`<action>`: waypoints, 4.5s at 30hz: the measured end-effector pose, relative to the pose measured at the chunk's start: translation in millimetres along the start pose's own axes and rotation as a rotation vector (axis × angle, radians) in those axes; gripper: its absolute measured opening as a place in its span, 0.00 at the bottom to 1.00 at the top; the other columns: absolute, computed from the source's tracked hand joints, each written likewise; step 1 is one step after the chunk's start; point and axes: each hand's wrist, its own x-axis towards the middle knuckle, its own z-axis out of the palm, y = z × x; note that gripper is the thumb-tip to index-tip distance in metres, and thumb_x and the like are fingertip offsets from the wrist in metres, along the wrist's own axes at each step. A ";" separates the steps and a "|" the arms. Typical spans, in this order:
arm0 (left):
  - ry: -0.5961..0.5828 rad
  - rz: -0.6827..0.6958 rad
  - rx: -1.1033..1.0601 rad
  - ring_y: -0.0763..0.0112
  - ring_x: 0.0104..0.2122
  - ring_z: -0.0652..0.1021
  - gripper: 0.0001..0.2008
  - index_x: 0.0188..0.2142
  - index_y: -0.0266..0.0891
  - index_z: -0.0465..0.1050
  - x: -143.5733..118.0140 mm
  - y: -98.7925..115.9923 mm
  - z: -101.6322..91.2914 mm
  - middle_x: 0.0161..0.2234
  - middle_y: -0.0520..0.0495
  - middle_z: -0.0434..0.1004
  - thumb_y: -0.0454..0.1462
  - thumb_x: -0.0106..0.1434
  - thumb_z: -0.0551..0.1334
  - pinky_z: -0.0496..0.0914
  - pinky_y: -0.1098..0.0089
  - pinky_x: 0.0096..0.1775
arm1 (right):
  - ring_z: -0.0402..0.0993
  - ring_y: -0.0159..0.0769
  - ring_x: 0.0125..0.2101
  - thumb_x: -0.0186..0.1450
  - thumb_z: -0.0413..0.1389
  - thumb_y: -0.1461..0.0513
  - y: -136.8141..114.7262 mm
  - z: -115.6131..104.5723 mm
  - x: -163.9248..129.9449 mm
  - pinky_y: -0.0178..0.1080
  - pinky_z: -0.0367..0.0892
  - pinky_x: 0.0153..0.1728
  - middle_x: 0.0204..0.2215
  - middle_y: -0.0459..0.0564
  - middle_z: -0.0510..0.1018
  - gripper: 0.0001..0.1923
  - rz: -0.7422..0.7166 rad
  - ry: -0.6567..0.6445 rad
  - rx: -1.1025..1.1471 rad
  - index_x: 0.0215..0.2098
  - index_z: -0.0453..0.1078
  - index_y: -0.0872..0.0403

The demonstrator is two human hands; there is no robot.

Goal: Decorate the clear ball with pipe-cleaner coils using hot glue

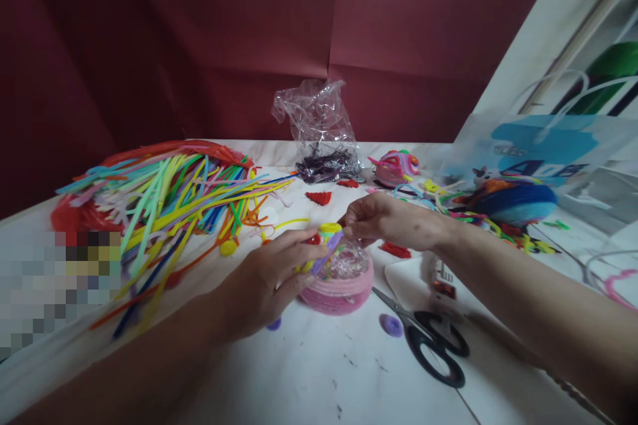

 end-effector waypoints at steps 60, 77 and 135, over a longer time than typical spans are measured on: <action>-0.091 0.004 0.045 0.71 0.35 0.72 0.11 0.40 0.35 0.71 34.0 17.5 -24.8 0.34 0.48 0.72 0.31 0.60 0.54 0.66 0.70 0.39 | 0.52 0.22 0.16 0.53 0.55 0.71 -31.8 6.6 -4.0 0.27 0.48 0.17 0.14 0.37 0.59 0.06 -0.016 -0.052 -0.326 0.20 0.64 0.60; -0.005 0.243 0.158 0.68 0.38 0.72 0.13 0.40 0.35 0.72 30.0 6.0 -11.1 0.39 0.42 0.72 0.28 0.62 0.50 0.68 0.69 0.40 | 0.52 0.22 0.15 0.51 0.57 0.60 -15.6 -1.6 -0.4 0.25 0.46 0.15 0.13 0.40 0.60 0.11 -0.060 -0.190 -0.137 0.19 0.62 0.60; 0.112 0.274 0.158 0.68 0.40 0.72 0.11 0.42 0.38 0.69 6.1 9.2 -7.7 0.42 0.42 0.71 0.28 0.62 0.52 0.69 0.67 0.42 | 0.65 0.27 0.16 0.49 0.61 0.56 26.8 10.3 -20.9 0.27 0.57 0.17 0.16 0.48 0.69 0.16 0.068 -0.084 0.240 0.23 0.64 0.61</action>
